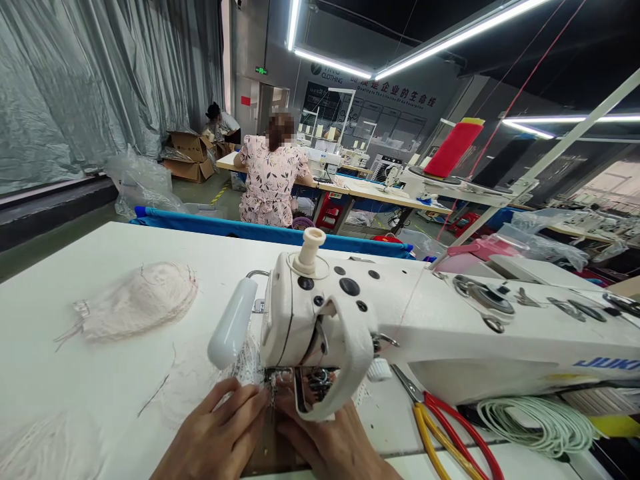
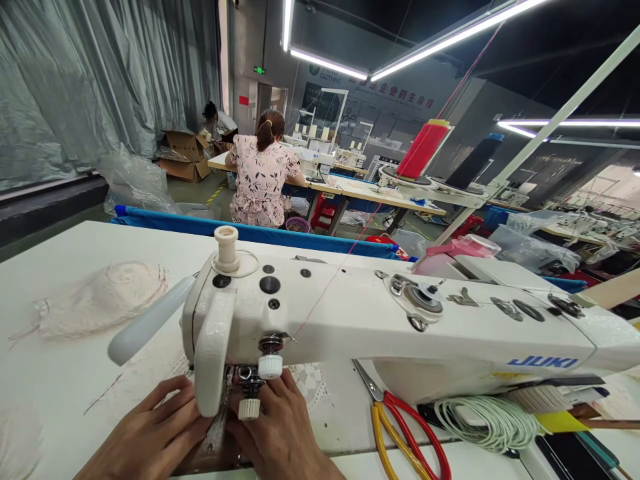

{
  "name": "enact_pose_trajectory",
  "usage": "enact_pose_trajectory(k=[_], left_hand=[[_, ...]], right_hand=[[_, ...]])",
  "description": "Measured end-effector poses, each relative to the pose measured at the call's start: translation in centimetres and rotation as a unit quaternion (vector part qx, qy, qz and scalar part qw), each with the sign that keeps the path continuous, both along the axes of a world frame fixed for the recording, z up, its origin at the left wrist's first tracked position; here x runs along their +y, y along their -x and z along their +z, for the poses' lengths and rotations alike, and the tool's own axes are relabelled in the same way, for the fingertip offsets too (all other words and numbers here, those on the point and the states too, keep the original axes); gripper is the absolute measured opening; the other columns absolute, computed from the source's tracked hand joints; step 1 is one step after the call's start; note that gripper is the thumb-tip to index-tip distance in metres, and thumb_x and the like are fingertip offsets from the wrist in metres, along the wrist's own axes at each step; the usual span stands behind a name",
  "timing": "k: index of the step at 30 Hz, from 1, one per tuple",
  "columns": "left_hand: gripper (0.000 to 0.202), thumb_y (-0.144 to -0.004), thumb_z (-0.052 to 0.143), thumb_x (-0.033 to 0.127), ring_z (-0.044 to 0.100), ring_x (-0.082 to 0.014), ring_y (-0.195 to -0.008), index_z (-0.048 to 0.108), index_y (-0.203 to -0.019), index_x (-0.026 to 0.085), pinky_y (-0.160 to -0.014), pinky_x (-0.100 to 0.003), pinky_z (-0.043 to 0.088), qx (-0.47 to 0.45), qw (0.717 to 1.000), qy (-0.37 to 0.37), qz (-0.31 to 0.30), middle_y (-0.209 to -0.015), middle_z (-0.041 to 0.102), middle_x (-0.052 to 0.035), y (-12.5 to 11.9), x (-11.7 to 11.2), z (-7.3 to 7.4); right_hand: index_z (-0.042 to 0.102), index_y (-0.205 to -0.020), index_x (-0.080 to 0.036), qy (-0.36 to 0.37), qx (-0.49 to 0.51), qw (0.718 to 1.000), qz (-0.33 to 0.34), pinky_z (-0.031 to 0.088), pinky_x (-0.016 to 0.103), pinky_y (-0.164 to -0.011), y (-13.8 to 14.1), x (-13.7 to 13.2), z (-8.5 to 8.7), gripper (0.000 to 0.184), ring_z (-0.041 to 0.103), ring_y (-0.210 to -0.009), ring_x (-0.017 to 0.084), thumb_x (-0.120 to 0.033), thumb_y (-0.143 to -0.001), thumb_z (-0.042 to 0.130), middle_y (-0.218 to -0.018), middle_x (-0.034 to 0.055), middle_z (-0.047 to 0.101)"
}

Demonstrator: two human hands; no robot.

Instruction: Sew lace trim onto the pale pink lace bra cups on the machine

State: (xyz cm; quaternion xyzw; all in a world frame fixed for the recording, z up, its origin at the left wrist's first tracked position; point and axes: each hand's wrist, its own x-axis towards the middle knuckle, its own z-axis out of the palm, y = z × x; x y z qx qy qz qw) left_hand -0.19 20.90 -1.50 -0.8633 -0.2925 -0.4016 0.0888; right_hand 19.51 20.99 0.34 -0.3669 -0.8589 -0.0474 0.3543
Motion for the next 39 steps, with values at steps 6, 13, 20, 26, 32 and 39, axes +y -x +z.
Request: enact_pose_trajectory(k=[6,13,20,26,32,39], left_hand=[[0.040,-0.099,0.025,0.012,0.059,-0.0132,-0.091,0.066,-0.098,0.018,-0.097,-0.029,0.033,0.015,1.000,0.010,-0.002,-0.091,0.069,-0.0005,0.0,-0.1,0.3],[0.039,-0.099,0.027,0.013,0.058,-0.0146,-0.092,0.066,-0.099,0.018,-0.095,-0.031,0.035,0.017,1.000,0.004,0.003,-0.092,0.069,-0.0013,0.0,0.0,0.0],[0.040,-0.099,0.027,0.013,0.058,-0.0146,-0.090,0.066,-0.095,0.016,-0.095,-0.031,0.034,0.002,1.000,-0.013,-0.002,-0.092,0.070,-0.0012,-0.1,0.0,0.0],[0.040,-0.100,0.026,0.015,0.059,-0.0149,-0.090,0.066,-0.098,0.016,-0.093,-0.031,0.035,0.010,1.000,0.003,0.000,-0.093,0.070,-0.0014,0.0,0.1,0.1],[0.039,-0.100,0.027,0.015,0.057,-0.0144,-0.090,0.066,-0.093,0.015,-0.095,-0.031,0.033,0.017,1.000,0.007,-0.004,-0.091,0.069,-0.0022,0.0,0.0,-0.3],[0.036,-0.099,0.031,0.015,0.058,-0.0136,-0.090,0.066,-0.088,0.016,-0.095,-0.030,0.035,0.018,1.000,0.018,0.011,-0.090,0.068,-0.0006,-0.1,-0.2,-0.9]], right_hand=[[0.067,-0.095,-0.027,-0.007,0.003,1.000,-0.020,0.047,0.030,-0.078,0.0,-0.1,-0.6,0.022,0.063,-0.082,0.017,-0.032,-0.094,0.046,-0.086,0.0023,0.069],[0.066,-0.100,-0.027,0.010,-0.013,1.000,-0.009,0.047,0.033,-0.079,-0.3,0.0,-0.6,0.029,0.063,-0.083,0.019,-0.036,-0.097,0.038,-0.083,0.0027,0.068],[0.067,-0.093,-0.026,-0.056,0.030,0.998,-0.004,0.048,0.030,-0.072,0.1,0.5,-1.0,0.033,0.063,-0.076,0.018,-0.036,-0.097,0.035,-0.078,0.0025,0.068],[0.066,-0.100,-0.026,0.006,-0.023,1.000,-0.009,0.048,0.033,-0.080,-0.2,0.1,-0.4,0.027,0.063,-0.084,0.019,-0.033,-0.096,0.040,-0.085,0.0036,0.069],[0.067,-0.097,-0.024,-0.005,-0.039,0.999,-0.023,0.049,0.033,-0.081,-0.3,-0.1,-0.2,0.017,0.063,-0.085,0.019,-0.031,-0.091,0.053,-0.088,0.0049,0.069],[0.066,-0.099,-0.025,0.015,-0.034,0.999,-0.016,0.049,0.034,-0.080,-0.3,-0.1,-0.4,0.021,0.062,-0.086,0.020,-0.033,-0.093,0.047,-0.088,0.0046,0.068]])
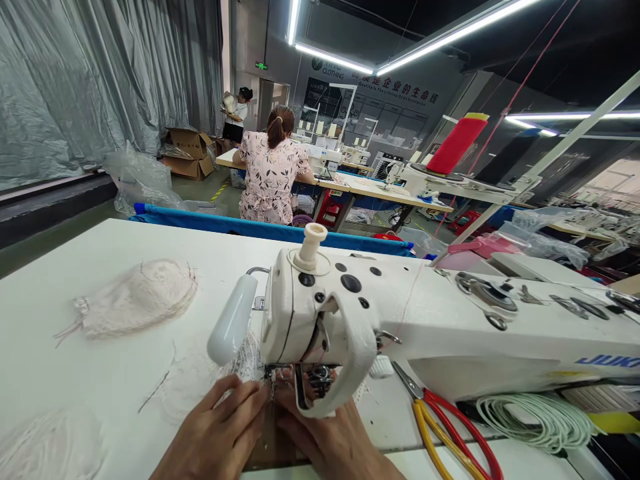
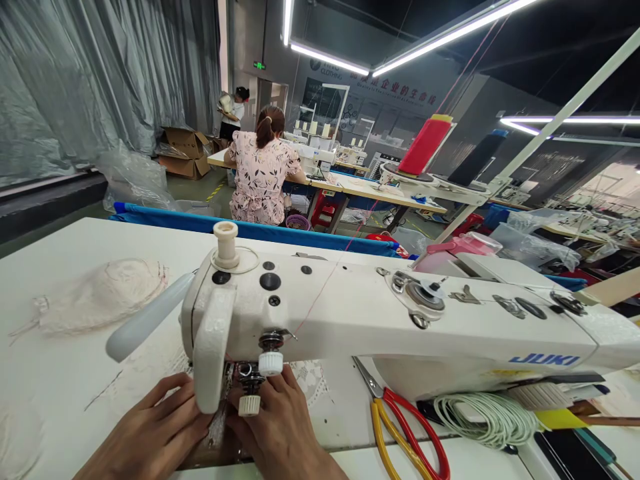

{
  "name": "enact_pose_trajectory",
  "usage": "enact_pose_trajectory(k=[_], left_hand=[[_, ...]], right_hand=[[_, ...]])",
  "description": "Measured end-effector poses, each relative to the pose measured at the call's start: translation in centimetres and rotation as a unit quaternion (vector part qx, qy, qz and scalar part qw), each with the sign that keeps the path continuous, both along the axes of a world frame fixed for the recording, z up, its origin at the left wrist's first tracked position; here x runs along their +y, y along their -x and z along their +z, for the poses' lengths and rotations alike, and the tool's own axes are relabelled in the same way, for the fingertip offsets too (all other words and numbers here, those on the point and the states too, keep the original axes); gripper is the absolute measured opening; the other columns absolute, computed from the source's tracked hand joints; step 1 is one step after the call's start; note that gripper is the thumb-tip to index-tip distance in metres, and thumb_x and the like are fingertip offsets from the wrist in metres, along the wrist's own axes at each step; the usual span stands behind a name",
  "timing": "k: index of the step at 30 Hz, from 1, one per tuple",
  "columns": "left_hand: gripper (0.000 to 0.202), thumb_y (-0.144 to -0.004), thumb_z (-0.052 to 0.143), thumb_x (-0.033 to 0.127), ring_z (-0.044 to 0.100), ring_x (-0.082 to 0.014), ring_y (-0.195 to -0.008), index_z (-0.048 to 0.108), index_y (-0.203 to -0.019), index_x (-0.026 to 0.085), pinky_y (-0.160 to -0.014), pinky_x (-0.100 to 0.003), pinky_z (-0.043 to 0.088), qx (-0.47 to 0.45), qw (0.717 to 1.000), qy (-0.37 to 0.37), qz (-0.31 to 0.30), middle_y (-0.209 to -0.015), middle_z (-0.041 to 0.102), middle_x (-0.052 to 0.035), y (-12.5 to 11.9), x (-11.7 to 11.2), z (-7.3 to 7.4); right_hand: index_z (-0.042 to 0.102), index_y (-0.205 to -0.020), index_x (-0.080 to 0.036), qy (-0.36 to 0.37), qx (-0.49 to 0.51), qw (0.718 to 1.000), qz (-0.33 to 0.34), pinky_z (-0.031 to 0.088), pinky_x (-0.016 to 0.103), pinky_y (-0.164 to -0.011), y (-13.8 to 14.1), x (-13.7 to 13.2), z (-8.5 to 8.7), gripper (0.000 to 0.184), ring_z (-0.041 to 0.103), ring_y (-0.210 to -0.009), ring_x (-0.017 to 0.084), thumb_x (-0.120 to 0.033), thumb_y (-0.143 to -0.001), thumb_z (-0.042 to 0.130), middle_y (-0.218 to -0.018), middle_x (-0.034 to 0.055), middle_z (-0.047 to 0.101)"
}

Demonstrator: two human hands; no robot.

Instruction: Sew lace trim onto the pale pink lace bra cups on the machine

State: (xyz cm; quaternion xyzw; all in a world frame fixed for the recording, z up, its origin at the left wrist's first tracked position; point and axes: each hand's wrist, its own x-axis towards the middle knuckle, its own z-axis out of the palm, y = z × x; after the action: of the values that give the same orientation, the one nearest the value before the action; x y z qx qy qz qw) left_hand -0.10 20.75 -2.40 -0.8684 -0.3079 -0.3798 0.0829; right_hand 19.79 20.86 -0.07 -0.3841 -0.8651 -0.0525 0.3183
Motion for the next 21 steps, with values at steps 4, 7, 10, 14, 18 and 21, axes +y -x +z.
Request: enact_pose_trajectory(k=[4,7,10,14,18,21], left_hand=[[0.034,-0.098,0.033,0.013,0.059,-0.0153,-0.093,0.066,-0.092,0.016,-0.094,-0.032,0.037,-0.022,0.999,-0.026,0.011,-0.094,0.069,-0.0017,-0.2,-0.2,0.1],[0.034,-0.098,0.033,0.014,0.059,-0.0158,-0.093,0.066,-0.092,0.016,-0.093,-0.032,0.039,-0.004,1.000,-0.024,0.011,-0.092,0.069,-0.0016,-0.2,-0.4,0.5],[0.034,-0.098,0.032,0.014,0.059,-0.0162,-0.091,0.066,-0.092,0.015,-0.091,-0.032,0.039,-0.014,0.999,-0.029,0.010,-0.089,0.069,-0.0015,-0.3,-0.4,0.9],[0.035,-0.099,0.032,0.013,0.059,-0.0165,-0.092,0.066,-0.091,0.014,-0.092,-0.033,0.038,-0.010,0.999,-0.034,0.011,-0.088,0.069,-0.0018,-0.3,-0.5,1.0],[0.036,-0.099,0.031,0.014,0.059,-0.0162,-0.092,0.066,-0.090,0.015,-0.093,-0.033,0.038,-0.011,1.000,-0.027,0.006,-0.089,0.069,-0.0015,-0.2,-0.3,1.0],[0.031,-0.096,0.034,0.009,0.060,-0.0149,-0.086,0.064,-0.097,0.014,-0.084,-0.029,0.043,-0.009,1.000,0.023,0.002,-0.092,0.066,-0.0036,0.2,-0.2,0.8]], right_hand=[[0.066,-0.101,-0.025,-0.023,-0.004,1.000,-0.011,0.048,0.034,-0.080,0.2,-0.1,0.1,0.019,0.063,-0.085,0.020,-0.031,-0.092,0.050,-0.089,0.0051,0.068],[0.065,-0.101,-0.026,-0.022,-0.019,1.000,-0.008,0.048,0.033,-0.079,0.0,0.0,0.2,0.018,0.063,-0.084,0.019,-0.031,-0.090,0.052,-0.089,0.0047,0.068],[0.065,-0.100,-0.026,-0.018,-0.022,1.000,-0.004,0.049,0.032,-0.078,-0.1,0.0,0.1,0.019,0.063,-0.083,0.019,-0.031,-0.091,0.050,-0.088,0.0045,0.067],[0.066,-0.097,-0.026,-0.024,-0.008,1.000,-0.009,0.048,0.032,-0.077,0.0,0.1,0.0,0.020,0.062,-0.082,0.019,-0.033,-0.092,0.048,-0.085,0.0045,0.067],[0.064,-0.099,-0.025,0.000,0.006,1.000,0.008,0.047,0.032,-0.076,-0.1,0.2,0.1,0.025,0.061,-0.080,0.019,-0.033,-0.095,0.041,-0.082,0.0037,0.066],[0.063,-0.088,-0.021,0.023,0.025,0.999,0.019,0.046,0.032,-0.072,-0.6,0.5,0.4,0.024,0.059,-0.077,0.019,-0.031,-0.094,0.043,-0.077,0.0035,0.064]])
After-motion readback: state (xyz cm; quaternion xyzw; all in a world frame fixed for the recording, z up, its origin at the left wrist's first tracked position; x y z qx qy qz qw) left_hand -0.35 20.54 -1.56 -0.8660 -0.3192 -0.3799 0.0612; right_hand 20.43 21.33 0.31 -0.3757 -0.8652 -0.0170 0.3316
